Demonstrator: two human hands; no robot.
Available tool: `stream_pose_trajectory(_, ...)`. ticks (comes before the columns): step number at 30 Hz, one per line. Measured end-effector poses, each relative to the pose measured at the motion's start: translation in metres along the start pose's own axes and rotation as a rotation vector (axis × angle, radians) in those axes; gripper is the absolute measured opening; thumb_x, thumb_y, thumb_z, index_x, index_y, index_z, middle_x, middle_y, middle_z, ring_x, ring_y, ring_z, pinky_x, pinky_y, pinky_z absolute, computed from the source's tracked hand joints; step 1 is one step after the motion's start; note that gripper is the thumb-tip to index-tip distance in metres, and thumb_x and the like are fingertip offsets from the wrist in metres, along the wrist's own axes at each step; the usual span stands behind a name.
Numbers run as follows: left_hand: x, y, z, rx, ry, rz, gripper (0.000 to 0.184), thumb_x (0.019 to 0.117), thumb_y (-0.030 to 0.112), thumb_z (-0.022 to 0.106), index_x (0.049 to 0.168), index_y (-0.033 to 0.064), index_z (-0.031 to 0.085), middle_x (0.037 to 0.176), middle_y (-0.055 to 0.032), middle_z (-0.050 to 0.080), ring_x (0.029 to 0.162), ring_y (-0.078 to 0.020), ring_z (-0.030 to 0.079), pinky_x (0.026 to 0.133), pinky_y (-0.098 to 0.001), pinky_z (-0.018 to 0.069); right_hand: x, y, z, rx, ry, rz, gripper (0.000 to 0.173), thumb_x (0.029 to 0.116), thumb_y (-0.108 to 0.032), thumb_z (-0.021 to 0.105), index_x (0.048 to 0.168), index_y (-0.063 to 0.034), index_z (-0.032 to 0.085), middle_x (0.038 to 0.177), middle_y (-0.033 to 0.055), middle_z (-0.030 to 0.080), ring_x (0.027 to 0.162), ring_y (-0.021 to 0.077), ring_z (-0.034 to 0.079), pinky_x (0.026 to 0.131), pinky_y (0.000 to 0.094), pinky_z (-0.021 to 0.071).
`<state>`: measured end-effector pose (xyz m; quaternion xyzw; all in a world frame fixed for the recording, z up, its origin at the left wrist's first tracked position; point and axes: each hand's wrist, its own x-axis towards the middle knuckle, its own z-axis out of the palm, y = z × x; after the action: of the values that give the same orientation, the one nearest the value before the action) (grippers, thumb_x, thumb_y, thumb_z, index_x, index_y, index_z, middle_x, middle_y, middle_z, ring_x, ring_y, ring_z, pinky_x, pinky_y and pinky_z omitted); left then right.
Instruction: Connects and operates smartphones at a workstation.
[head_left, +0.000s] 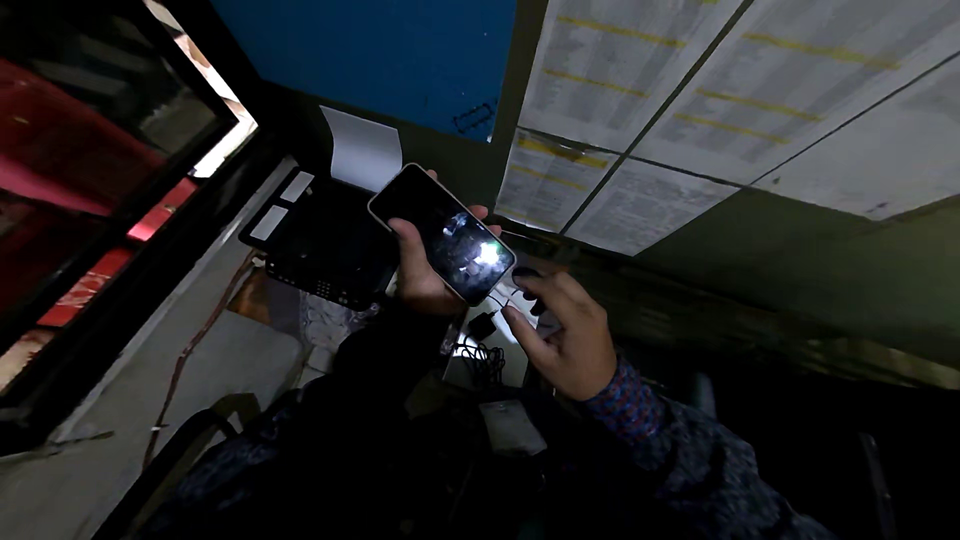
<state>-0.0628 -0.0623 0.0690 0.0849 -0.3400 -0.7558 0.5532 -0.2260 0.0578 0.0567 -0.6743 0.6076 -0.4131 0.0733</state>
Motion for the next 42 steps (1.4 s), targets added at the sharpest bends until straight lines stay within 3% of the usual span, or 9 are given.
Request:
stream_pose_trajectory(3, 0.018, 0.012, -0.023, -0.164, -0.099, -0.112, 0.104, 0.0824, 0.094, 0.024, 0.154, 0.0202, 0.040, 0.124, -0.0203, 0.066, 0.100, -0.0364, 0.071, 0.081, -0.0551, 0.0614, -0.006, 0.008, -0.001, 0.073, -0.105, 0.031, 0.048, 0.0991, -0.041, 0.064, 0.131, -0.0048, 0.066, 0.119, 0.0117, 0.069, 0.103, 0.0174, 0.069, 0.089, 0.0376, 0.0611)
stream_pose_trajectory(5, 0.027, 0.023, -0.036, -0.169, -0.135, -0.216, 0.123, 0.0725, 0.102, 0.021, 0.157, 0.0144, 0.036, 0.120, -0.0256, 0.066, 0.094, -0.0390, 0.071, 0.078, -0.0560, 0.0621, -0.014, 0.013, -0.001, 0.101, -0.132, 0.039, 0.049, 0.1008, -0.039, 0.062, 0.134, -0.0030, 0.064, 0.122, 0.0135, 0.067, 0.104, 0.0173, 0.068, 0.088, 0.0357, 0.0613)
stream_pose_trajectory(8, 0.029, 0.030, -0.046, -0.125, -0.197, -0.326, 0.132, 0.0647, 0.106, 0.024, 0.157, 0.0134, 0.036, 0.112, -0.0262, 0.069, 0.089, -0.0375, 0.073, 0.076, -0.0523, 0.0632, -0.027, 0.019, -0.002, 0.120, -0.161, 0.090, 0.048, 0.1025, -0.037, 0.059, 0.136, -0.0030, 0.062, 0.124, 0.0137, 0.066, 0.102, 0.0163, 0.068, 0.086, 0.0337, 0.0613)
stream_pose_trajectory(16, 0.014, 0.022, -0.056, -0.088, -0.264, -0.349, 0.119, 0.0718, 0.101, 0.031, 0.148, 0.0116, 0.047, 0.108, -0.0267, 0.070, 0.090, -0.0386, 0.073, 0.078, -0.0532, 0.0624, -0.037, 0.022, -0.002, 0.153, -0.144, 0.091, 0.046, 0.1034, -0.036, 0.058, 0.136, -0.0027, 0.062, 0.126, 0.0143, 0.064, 0.100, 0.0155, 0.068, 0.084, 0.0318, 0.0613)
stream_pose_trajectory(24, 0.014, 0.018, -0.061, -0.152, -0.341, -0.392, 0.121, 0.0693, 0.099, 0.044, 0.153, 0.0118, 0.043, 0.113, -0.0267, 0.069, 0.094, -0.0391, 0.072, 0.083, -0.0536, 0.0618, -0.037, 0.019, -0.001, 0.169, -0.137, 0.082, 0.044, 0.1029, -0.032, 0.059, 0.137, -0.0037, 0.062, 0.126, 0.0135, 0.064, 0.100, 0.0155, 0.067, 0.083, 0.0317, 0.0614)
stream_pose_trajectory(29, 0.009, 0.016, -0.060, -0.152, -0.378, -0.382, 0.122, 0.0699, 0.101, 0.039, 0.154, 0.0121, 0.040, 0.111, -0.0258, 0.069, 0.092, -0.0370, 0.072, 0.081, -0.0512, 0.0620, -0.034, 0.013, -0.001, 0.098, -0.159, 0.044, 0.047, 0.1026, -0.036, 0.060, 0.139, -0.0067, 0.062, 0.126, 0.0144, 0.063, 0.099, 0.0159, 0.067, 0.083, 0.0326, 0.0609)
stream_pose_trajectory(32, 0.005, 0.013, -0.061, -0.172, -0.405, -0.396, 0.122, 0.0703, 0.101, 0.039, 0.154, 0.0121, 0.042, 0.111, -0.0261, 0.069, 0.092, -0.0369, 0.072, 0.081, -0.0509, 0.0617, -0.027, 0.004, -0.002, -0.041, -0.222, -0.097, 0.047, 0.1015, -0.045, 0.058, 0.140, -0.0191, 0.063, 0.124, 0.0154, 0.063, 0.099, 0.0212, 0.065, 0.083, 0.0390, 0.0586)
stream_pose_trajectory(35, 0.002, 0.008, -0.059, -0.181, -0.422, -0.402, 0.118, 0.0708, 0.101, 0.038, 0.151, 0.0144, 0.045, 0.112, -0.0240, 0.070, 0.093, -0.0355, 0.072, 0.083, -0.0512, 0.0609, -0.017, -0.007, -0.001, -0.132, -0.245, -0.238, 0.044, 0.1021, -0.049, 0.055, 0.141, -0.0299, 0.063, 0.110, 0.0131, 0.063, 0.093, 0.0236, 0.062, 0.081, 0.0420, 0.0546)
stream_pose_trajectory(42, -0.007, -0.004, -0.056, -0.128, -0.421, -0.357, 0.123, 0.0741, 0.101, 0.027, 0.154, 0.0089, 0.041, 0.109, -0.0258, 0.068, 0.090, -0.0356, 0.071, 0.082, -0.0516, 0.0601, 0.003, -0.016, 0.005, -0.210, -0.266, -0.357, 0.039, 0.1039, -0.048, 0.051, 0.133, -0.0291, 0.069, 0.097, 0.0104, 0.061, 0.087, 0.0238, 0.060, 0.077, 0.0407, 0.0529)
